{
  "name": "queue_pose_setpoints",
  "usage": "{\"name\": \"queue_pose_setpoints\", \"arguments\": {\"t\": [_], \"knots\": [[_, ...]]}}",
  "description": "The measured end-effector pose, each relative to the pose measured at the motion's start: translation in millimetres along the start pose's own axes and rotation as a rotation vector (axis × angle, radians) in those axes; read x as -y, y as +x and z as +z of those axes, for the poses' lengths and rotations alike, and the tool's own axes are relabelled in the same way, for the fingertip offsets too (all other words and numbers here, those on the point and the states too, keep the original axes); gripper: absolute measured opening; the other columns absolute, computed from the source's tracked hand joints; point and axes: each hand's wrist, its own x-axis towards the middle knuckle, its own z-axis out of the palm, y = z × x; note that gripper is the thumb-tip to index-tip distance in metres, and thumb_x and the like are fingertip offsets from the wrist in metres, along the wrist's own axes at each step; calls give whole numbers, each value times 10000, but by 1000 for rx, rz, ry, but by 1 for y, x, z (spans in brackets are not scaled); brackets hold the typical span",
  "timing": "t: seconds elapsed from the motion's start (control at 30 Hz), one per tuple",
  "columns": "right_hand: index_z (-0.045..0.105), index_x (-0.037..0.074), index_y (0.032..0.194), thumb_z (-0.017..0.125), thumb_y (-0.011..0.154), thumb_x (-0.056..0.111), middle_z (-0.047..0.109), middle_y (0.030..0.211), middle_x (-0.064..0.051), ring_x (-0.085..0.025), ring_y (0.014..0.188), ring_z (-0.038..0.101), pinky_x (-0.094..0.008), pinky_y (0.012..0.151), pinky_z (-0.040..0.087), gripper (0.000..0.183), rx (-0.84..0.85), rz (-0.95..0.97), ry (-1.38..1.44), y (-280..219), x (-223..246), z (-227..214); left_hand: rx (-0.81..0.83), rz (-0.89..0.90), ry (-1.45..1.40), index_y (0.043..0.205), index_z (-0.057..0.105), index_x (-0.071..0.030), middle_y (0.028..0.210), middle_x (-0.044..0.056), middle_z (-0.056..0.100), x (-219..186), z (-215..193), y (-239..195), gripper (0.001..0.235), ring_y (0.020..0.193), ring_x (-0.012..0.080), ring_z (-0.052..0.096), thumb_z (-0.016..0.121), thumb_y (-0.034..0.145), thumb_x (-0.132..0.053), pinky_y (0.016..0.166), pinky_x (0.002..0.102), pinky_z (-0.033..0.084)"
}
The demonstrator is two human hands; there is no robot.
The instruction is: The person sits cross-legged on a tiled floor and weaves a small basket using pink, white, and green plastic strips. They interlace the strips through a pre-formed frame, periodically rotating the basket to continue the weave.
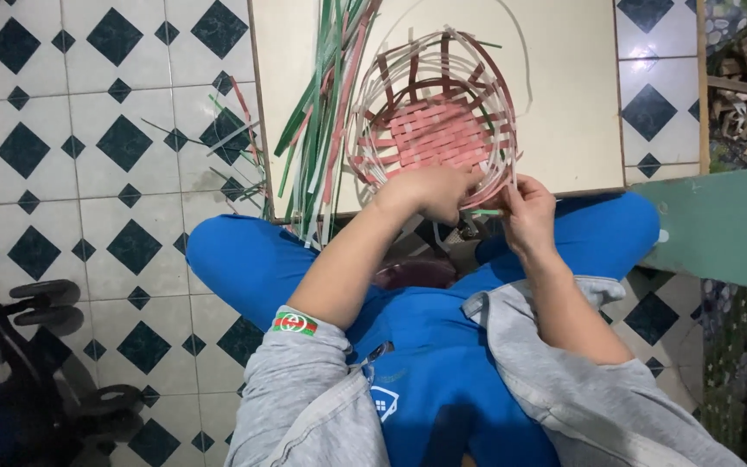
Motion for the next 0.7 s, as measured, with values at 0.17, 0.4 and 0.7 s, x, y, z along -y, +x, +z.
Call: {"name": "queue_pose_setpoints", "arguments": {"t": [0.17,0.4,0.7], "knots": [[626,0,1070,716,900,88,707,822,-129,-261,687,732,-353,618,615,211,62,26,-15,4,8,-11,-21,-5,-10,1146,616,-109,1148,136,656,-4,-7,-11,606,1049,456,643,720,550,-131,1018,656,353],[542,-22,1175,664,795,-77,653,773,-84,-148,489,638,-260,423,544,402,105,95,-174,26,16,-22,-6,-58,-63,1296,581,-160,1093,150,704,-8,-21,-23,664,1081,433,636,650,635,-151,953,556,465],[560,21,986,560,773,-166,612,714,-128,-162,452,610,-227,415,488,284,-181,-370,-106,50,-1,-10,-7,-36,24,1277,594,-145,1110,165,693,-17,-27,-24,641,1060,457,627,620,637,-178,918,552,484]]}}
